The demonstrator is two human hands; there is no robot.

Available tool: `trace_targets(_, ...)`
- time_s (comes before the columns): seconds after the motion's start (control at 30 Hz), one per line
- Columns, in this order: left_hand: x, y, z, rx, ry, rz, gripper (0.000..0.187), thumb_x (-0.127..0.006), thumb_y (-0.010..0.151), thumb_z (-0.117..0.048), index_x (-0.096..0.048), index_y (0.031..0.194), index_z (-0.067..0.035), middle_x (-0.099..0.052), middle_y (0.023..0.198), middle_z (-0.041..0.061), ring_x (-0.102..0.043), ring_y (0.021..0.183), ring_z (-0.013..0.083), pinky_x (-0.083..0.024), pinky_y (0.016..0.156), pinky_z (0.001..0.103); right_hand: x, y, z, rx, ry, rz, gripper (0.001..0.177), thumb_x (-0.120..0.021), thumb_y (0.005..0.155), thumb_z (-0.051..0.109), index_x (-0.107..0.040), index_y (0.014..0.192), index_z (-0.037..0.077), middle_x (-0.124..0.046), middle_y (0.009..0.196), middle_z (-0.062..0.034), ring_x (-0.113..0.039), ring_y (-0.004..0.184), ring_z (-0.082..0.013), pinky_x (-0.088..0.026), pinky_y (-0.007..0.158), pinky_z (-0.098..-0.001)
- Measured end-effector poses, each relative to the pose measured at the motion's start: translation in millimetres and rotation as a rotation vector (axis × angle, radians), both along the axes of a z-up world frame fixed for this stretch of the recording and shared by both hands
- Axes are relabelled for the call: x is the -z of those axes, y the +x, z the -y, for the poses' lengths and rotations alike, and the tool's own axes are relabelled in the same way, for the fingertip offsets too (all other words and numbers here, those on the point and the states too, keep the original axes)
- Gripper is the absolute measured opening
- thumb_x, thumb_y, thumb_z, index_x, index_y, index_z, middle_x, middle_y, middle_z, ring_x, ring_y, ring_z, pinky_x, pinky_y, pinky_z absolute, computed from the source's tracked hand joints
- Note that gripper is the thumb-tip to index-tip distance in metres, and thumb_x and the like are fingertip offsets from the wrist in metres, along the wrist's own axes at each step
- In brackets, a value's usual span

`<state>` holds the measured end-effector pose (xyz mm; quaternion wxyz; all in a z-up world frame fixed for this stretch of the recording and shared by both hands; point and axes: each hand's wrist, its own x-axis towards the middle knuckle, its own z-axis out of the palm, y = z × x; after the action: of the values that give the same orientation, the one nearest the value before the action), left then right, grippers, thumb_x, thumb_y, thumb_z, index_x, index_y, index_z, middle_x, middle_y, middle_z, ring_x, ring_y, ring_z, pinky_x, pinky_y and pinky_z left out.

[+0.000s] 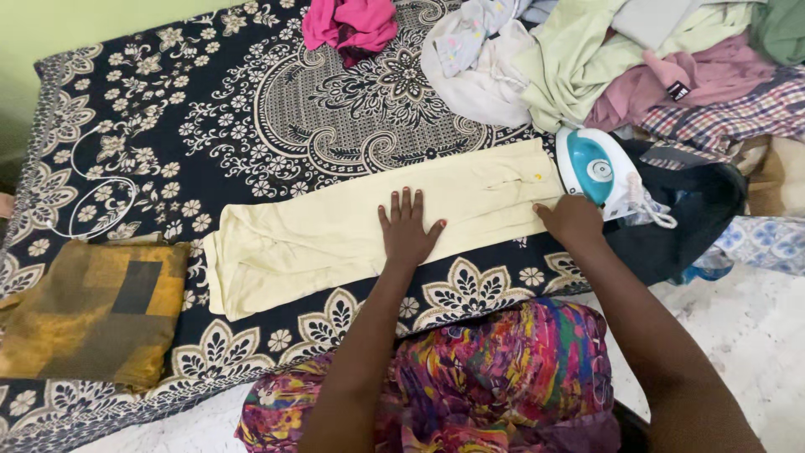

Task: The person irons a yellow and black checkered shirt and then a light yellow shirt on a patterned bedsheet. They use a blue and white iron to smooth the fabric, fold the shirts, and place them aside.

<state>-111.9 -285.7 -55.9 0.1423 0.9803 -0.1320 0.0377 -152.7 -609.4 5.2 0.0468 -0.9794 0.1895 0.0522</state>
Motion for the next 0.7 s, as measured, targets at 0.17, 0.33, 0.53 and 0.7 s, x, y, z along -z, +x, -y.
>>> trace_targets(0.17,-1.2,1.7,-0.3,0.001,-0.009,-0.013,0.089,-0.04,0.095,-0.072,-0.027,0.162,-0.016,-0.02,0.17,0.013,-0.009,0.158,0.0326,0.0,0.123,0.061,28.3,-12.6,2.7,0.028,-0.023,0.124,0.083,-0.07,0.086,0.062,-0.062,0.126,-0.01,-0.066,0.115,-0.0331,-0.067,0.104,-0.0471,-0.056,0.084,-0.0527)
trace_targets(0.33,0.3,1.5,0.2,-0.002,0.001,-0.033,0.089,-0.039,0.095,-0.073,-0.026,0.162,-0.016,-0.019,0.17,0.012,-0.008,0.158,0.0322,0.001,0.123,0.061,96.3,15.3,48.4,-0.041,0.046,0.188,0.071,-0.077,0.085,0.044,-0.063,0.127,-0.012,-0.072,0.106,-0.0318,-0.07,0.101,-0.0442,-0.055,0.09,-0.0493)
trace_targets(0.53,4.7,2.5,-1.0,0.005,0.011,-0.048,0.089,-0.037,0.095,-0.074,-0.026,0.162,-0.017,-0.019,0.17,0.012,-0.008,0.158,0.0321,0.002,0.123,0.06,90.6,45.8,48.5,-0.039,0.407,0.29,0.043,-0.077,0.086,0.028,-0.075,0.116,-0.003,-0.074,0.096,-0.0241,-0.071,0.086,-0.0348,-0.054,0.078,-0.0419)
trace_targets(0.7,26.1,31.3,-5.1,-0.044,-0.399,-0.225,0.096,-0.034,0.096,-0.076,-0.022,0.167,-0.013,-0.029,0.169,0.009,-0.017,0.161,0.027,0.0,0.13,0.063,15.7,79.7,-36.5,-0.233,1.11,0.475,0.029,-0.073,0.095,0.015,-0.071,0.117,-0.003,-0.068,0.088,-0.0018,-0.055,0.073,-0.0054,-0.045,0.063,-0.0238)
